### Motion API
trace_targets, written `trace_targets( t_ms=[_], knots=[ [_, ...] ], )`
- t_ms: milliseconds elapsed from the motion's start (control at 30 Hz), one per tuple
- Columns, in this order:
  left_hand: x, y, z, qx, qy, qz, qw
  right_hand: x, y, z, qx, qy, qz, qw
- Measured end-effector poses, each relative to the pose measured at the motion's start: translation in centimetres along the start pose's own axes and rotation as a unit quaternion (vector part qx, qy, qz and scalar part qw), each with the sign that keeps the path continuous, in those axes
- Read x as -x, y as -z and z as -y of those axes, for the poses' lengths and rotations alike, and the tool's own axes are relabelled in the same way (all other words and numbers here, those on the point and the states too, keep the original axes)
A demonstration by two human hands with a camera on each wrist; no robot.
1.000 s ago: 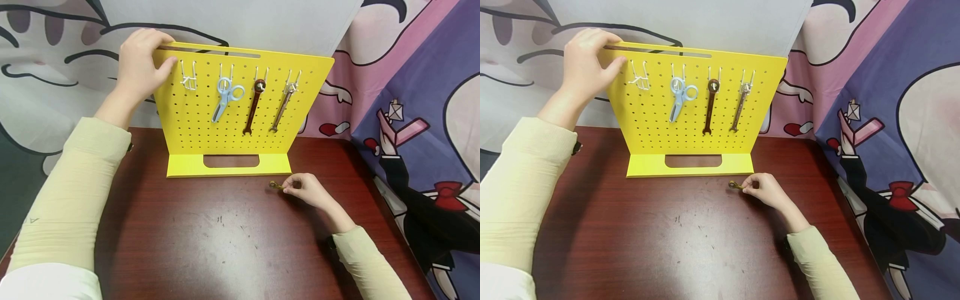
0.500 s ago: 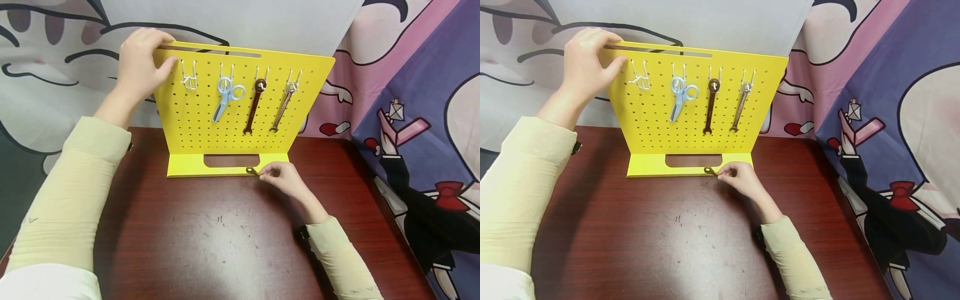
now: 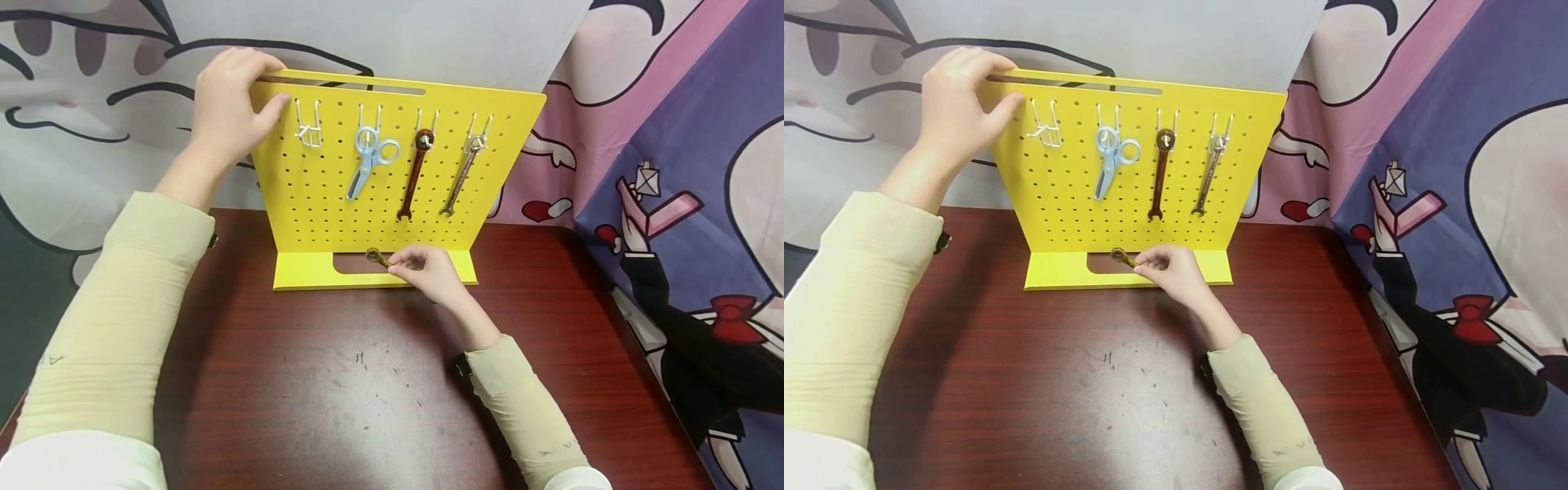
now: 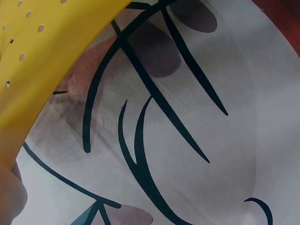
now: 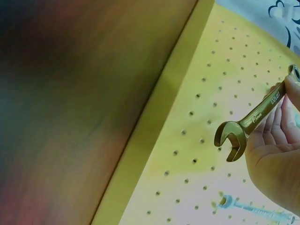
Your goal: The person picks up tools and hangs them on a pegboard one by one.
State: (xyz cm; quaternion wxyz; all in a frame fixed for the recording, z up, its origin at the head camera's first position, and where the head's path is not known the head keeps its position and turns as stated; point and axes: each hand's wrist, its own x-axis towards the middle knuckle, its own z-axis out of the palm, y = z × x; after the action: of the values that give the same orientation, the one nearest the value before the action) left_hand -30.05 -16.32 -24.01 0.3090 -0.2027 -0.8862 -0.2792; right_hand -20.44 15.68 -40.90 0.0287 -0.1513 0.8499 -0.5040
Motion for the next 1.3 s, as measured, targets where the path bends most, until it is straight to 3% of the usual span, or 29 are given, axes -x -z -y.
trace_targets(
  t_ms=[600,1300],
  knots=[
    [0.0,-0.1,-0.1,0.000,-0.002,-0.001,1.0000,-3.7,-1.5,5.8,-0.034,0.046,-0.032,0.998],
    [0.0,0.1,-0.2,-0.001,0.005,0.001,1.0000,-7.8,-2.1,13.4,-0.095,0.136,-0.077,0.983]
  ],
)
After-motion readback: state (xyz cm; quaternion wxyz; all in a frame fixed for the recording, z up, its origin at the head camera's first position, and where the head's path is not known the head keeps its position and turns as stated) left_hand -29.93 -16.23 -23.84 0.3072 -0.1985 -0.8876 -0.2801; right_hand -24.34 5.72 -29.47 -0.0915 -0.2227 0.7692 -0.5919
